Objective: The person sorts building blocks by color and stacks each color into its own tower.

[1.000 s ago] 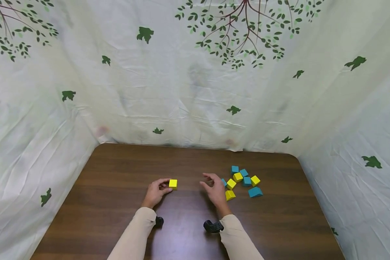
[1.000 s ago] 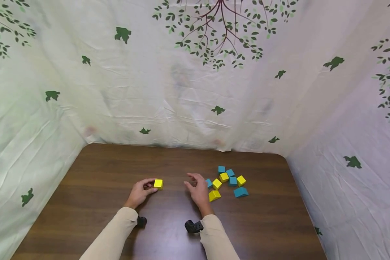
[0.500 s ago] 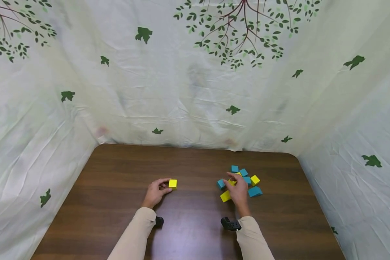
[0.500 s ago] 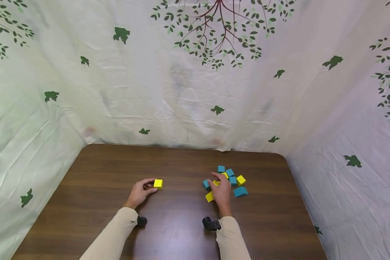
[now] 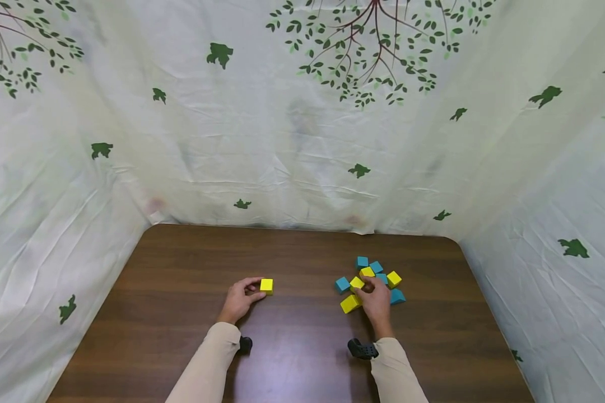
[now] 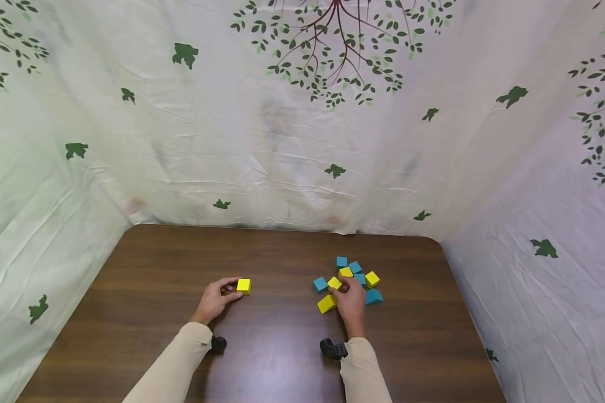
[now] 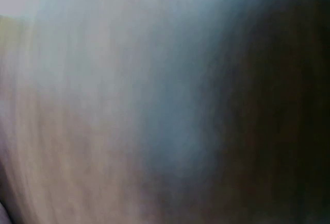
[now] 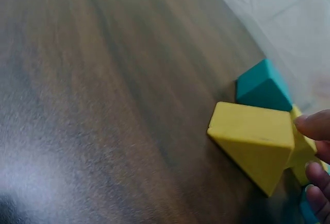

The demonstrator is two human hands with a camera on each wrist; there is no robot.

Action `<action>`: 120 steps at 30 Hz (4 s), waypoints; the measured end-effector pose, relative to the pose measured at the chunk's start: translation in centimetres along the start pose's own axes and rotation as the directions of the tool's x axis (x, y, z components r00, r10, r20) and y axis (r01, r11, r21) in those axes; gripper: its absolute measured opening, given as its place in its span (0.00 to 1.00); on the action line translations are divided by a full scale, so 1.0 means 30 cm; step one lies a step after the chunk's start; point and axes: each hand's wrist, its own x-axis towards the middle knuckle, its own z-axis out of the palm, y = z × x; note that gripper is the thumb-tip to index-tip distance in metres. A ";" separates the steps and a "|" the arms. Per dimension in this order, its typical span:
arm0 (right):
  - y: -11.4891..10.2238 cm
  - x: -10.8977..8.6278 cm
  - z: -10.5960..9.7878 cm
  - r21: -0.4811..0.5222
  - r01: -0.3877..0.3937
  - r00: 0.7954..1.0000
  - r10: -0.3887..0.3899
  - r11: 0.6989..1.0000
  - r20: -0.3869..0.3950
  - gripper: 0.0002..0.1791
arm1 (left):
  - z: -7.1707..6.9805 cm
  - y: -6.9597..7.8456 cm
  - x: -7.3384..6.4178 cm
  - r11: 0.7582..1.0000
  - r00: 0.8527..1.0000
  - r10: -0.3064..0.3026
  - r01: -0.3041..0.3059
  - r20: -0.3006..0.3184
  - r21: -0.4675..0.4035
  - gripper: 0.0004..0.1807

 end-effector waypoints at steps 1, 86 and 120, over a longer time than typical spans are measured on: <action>0.004 0.000 0.003 -0.008 -0.001 1.000 0.001 1.000 0.003 0.21 | 0.000 0.000 0.000 1.000 1.000 -0.001 0.001 -0.001 -0.001 0.22; -0.240 -0.088 0.392 0.139 0.241 0.894 -0.275 0.961 0.353 0.20 | 0.000 -0.012 0.003 1.000 1.000 0.004 -0.004 -0.010 -0.005 0.21; -0.241 -0.120 0.453 0.187 0.153 0.928 -0.206 0.970 0.309 0.22 | -0.001 -0.003 0.003 1.000 1.000 0.017 -0.017 0.002 0.005 0.21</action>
